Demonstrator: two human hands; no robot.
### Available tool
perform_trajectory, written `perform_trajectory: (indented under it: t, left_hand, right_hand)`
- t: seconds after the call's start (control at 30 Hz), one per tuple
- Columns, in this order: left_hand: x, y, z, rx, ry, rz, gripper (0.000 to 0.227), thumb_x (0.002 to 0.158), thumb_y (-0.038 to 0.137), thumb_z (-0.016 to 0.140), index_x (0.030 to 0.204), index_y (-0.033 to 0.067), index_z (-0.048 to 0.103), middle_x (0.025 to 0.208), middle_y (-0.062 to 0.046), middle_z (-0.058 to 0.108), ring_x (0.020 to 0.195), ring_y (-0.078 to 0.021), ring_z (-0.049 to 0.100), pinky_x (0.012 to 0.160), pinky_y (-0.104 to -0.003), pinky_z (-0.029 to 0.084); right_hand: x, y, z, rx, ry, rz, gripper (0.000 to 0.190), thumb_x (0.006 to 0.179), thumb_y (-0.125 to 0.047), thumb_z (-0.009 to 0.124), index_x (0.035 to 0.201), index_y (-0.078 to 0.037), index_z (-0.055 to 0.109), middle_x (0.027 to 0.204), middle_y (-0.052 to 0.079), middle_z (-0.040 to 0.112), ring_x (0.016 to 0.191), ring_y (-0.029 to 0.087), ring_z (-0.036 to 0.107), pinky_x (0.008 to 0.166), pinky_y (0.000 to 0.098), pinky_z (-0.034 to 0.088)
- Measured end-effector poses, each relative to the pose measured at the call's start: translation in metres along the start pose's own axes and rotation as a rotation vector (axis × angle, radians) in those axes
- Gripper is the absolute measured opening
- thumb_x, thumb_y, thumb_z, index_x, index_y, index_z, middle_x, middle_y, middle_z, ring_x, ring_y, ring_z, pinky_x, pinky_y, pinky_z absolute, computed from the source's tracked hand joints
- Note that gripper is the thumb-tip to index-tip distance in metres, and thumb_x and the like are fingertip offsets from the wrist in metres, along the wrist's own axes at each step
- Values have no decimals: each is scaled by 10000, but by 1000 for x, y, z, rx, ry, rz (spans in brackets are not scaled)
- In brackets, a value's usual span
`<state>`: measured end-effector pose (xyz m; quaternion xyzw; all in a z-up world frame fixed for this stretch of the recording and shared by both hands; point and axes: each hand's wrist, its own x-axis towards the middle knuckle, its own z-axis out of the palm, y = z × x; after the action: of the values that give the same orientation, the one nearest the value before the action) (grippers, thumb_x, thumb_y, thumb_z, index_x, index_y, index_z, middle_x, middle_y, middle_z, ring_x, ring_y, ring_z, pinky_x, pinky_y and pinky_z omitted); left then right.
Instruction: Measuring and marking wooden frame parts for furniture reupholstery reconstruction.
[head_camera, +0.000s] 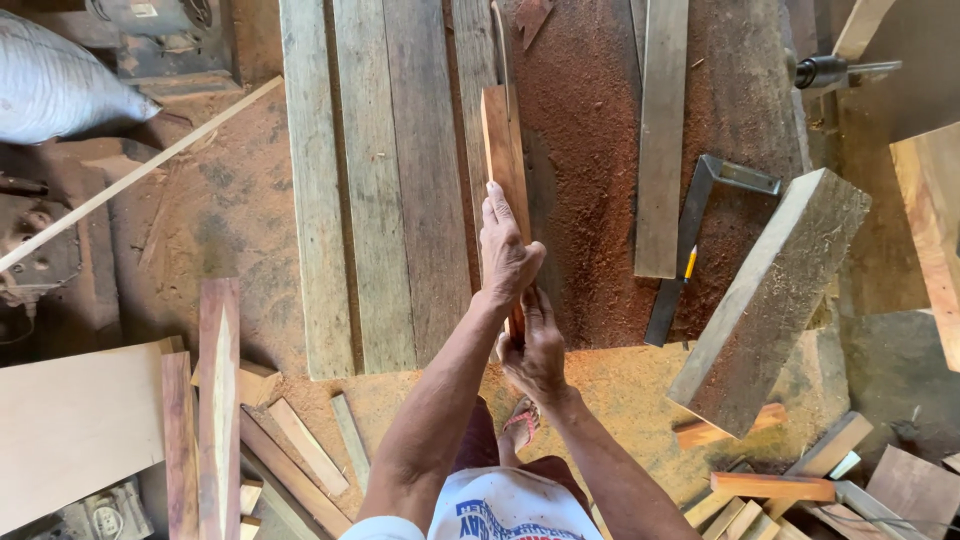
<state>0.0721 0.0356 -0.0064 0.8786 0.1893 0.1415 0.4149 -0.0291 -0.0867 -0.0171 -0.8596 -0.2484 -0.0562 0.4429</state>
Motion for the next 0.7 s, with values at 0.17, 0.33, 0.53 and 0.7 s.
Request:
perform_trajectory:
  t: [0.17,0.33,0.53,0.7]
  left_hand:
    - [7,6,-5,-19,-59,-57,1082,625,-50,613,1562,-153,81,1410,-371,392,1057,-433,583,917,-461,531]
    - [13,7,-7,-32,-68,-66,1079,626,-52,615,1561,-157,87,1407,-367,399,1051,-442,577,915,-469,523]
    - [17,3,-4,-25,-51,-21,1075,631,-47,613,1554,-167,76,1414,-365,387,1055,-438,570,916,-466,520]
    - [22,1,-2,-12,-64,-52,1094,638,-33,634,1570,-151,74,1383,-335,417,1075,-436,570,943,-469,520]
  right_hand:
    - [-6,22,14,-54,-8,-14,760,778,-33,624,1481,124,381,1372,439,497,1088,487,684,872,427,647]
    - [0,22,14,-62,-5,-18,761,790,-37,615,1498,111,379,1394,431,493,1109,486,689,833,400,666]
    - [9,15,11,-42,15,-14,752,775,-35,608,1486,104,408,1405,401,508,1114,460,698,873,413,662]
    - [13,13,11,-29,-10,39,739,784,-31,629,1478,109,418,1407,398,510,1074,423,712,830,380,663]
